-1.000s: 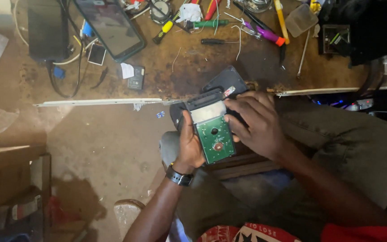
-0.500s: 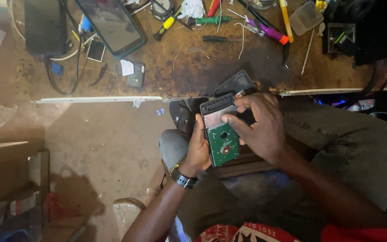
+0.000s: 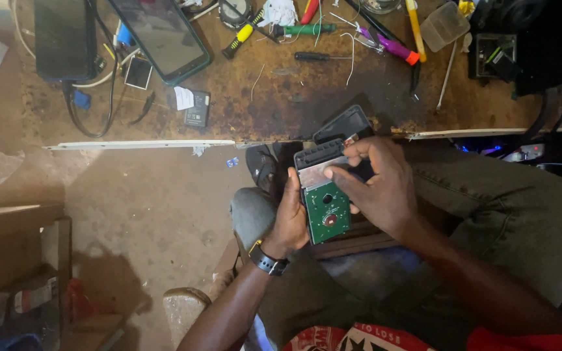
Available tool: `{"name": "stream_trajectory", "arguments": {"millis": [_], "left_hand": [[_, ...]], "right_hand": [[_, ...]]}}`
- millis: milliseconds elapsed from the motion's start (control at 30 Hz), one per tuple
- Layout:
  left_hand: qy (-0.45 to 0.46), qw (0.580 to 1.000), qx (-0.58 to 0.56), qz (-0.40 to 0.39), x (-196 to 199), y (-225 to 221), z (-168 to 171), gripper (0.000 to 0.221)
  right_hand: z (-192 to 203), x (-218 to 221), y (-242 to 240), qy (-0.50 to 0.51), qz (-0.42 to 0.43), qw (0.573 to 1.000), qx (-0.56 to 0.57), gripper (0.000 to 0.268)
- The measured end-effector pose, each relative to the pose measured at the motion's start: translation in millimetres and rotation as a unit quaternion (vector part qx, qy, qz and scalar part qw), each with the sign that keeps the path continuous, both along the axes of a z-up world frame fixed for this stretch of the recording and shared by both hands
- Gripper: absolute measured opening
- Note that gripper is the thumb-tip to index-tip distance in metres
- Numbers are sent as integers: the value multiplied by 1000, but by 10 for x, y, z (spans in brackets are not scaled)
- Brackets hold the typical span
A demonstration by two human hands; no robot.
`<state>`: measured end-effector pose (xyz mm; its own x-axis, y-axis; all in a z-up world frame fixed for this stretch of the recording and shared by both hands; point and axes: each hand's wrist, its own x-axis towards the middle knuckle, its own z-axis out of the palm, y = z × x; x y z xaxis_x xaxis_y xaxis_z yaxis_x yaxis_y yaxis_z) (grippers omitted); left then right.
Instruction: Repairing a scientific calculator by soldering a component on the PCB and reassembling the casing.
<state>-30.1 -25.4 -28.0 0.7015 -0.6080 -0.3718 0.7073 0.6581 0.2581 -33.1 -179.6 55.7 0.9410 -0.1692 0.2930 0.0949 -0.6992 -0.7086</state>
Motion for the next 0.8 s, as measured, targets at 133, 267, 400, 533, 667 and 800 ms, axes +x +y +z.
{"name": "stream_trajectory", "arguments": {"millis": [133,267,400,533,667,800], "left_hand": [[16,1000,-5,-5,7,-12,52,68],[16,1000,10,-7,3,-10,137,68],[21,1000,10,-17,18,16,192,65],[36,999,-14,-6,24,9,-20,59],[33,999,-9,5,18,-4,-123,58],[15,1000,4,11,56,23,-56,55]], "right_hand": [[-1,-9,-1,-15,2,1000,-3,38],[-7,-23,1,-29,4,1000,-4,36],[-128,-63,-49,-42,9,999,-20,40],[-84,-45,-22,-44,15,999,-28,40],[-125,-63,-49,-52,27,997,-51,37],[-147,-114,-15,-31,5,999,-28,38]]}}
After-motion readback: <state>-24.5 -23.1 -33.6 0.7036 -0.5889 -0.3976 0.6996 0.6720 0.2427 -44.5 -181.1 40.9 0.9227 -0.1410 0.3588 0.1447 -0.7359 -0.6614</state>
